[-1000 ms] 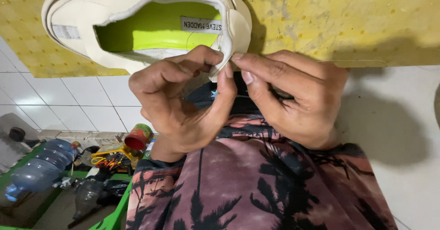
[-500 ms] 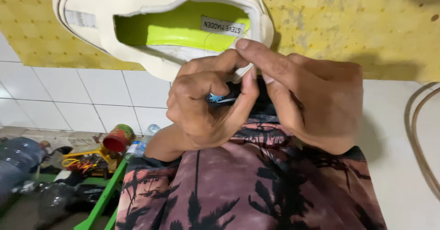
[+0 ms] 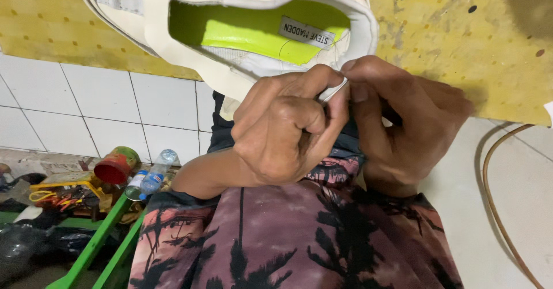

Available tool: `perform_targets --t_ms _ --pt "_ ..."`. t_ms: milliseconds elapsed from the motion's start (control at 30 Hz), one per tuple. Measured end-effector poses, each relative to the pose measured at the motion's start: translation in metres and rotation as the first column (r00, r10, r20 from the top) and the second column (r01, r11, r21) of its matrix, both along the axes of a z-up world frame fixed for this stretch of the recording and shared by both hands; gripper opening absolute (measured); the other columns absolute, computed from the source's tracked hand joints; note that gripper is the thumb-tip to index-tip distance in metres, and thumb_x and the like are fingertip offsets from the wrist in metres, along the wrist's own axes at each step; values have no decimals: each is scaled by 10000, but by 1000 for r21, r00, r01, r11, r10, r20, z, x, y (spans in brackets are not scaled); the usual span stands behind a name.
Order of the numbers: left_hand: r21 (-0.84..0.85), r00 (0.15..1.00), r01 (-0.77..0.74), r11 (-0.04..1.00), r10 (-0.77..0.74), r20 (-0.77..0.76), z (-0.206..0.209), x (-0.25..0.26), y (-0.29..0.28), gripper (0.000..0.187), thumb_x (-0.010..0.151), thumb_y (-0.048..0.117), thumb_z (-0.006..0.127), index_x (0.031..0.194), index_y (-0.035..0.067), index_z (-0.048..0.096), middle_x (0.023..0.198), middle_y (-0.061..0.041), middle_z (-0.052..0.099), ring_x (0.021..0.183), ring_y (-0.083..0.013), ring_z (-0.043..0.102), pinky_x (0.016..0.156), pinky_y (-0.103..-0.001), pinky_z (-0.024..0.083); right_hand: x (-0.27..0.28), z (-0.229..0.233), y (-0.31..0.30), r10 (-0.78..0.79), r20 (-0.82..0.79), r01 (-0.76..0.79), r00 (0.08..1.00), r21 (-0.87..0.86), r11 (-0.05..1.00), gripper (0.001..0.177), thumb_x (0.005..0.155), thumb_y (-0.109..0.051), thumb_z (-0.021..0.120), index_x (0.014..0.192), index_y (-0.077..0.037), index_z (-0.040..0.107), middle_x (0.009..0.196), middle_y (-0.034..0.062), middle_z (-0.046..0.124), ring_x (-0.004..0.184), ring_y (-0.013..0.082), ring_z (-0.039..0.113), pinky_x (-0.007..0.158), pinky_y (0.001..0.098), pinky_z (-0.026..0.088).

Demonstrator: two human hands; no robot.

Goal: The person sews the upper part of a white shoe using a needle and thread. They repeatedly insert the needle into the shoe material and pull the thread through to secure the seam. The shoe is held steady on a yellow work surface throughout the process.

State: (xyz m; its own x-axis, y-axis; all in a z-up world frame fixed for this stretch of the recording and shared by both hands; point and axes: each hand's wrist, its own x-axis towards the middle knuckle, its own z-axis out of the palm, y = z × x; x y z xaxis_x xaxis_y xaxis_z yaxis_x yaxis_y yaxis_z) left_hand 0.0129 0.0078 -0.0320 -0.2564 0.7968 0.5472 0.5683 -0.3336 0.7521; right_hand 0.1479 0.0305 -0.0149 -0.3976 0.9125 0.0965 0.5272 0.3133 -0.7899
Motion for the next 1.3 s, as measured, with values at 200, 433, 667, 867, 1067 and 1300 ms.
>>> perform_targets --t_ms 200,433,667,867,1067,1300 --pt "4 999 -26 1000 26 -29 0 0 0 371 895 -162 624 747 63 368 725 -108 695 566 -218 490 483 -309 458 -4 -3 -1 -21 -44 22 999 20 1000 128 1048 164 581 1067 108 694 611 74 430 523 161 303 542 346 252" --pt "-18 998 -68 998 68 -13 0 3 -2 365 892 -154 637 763 66 375 726 -85 700 573 -223 521 501 -320 461 -7 -10 -3 -55 -76 60 996 73 996 92 1035 142 591 1001 132 676 702 140 577 518 177 352 536 358 270" --pt "-66 994 107 992 -109 -25 9 -17 -7 246 926 -134 724 888 -1 520 884 -170 741 711 -231 704 560 -323 571 3 -12 -3 -38 -82 47 996 107 993 65 1053 137 625 1079 122 683 772 165 680 502 162 435 502 348 290" --pt "-399 905 261 879 -366 -215 38 -48 1 193 1128 9 517 1252 20 664 1117 -150 725 922 -322 707 818 -404 570 18 -10 -5 -71 -95 75 993 35 997 245 1015 85 779 1013 38 539 775 132 637 541 127 469 542 270 353" --pt "-538 850 373 756 -511 -127 26 -36 15 68 1003 -23 607 1068 -18 626 1131 -181 502 684 -356 582 353 -493 461 36 -13 5 8 -136 18 991 192 981 99 1010 27 705 953 105 687 744 185 689 507 161 462 501 333 337" --pt "-347 823 561 751 -552 135 43 -54 21 52 1069 47 621 1047 0 629 1233 -176 626 1103 -342 654 878 -421 566 43 -1 2 15 368 -92 930 192 977 296 1174 -125 612 1034 46 809 883 149 744 797 322 691 705 410 481"
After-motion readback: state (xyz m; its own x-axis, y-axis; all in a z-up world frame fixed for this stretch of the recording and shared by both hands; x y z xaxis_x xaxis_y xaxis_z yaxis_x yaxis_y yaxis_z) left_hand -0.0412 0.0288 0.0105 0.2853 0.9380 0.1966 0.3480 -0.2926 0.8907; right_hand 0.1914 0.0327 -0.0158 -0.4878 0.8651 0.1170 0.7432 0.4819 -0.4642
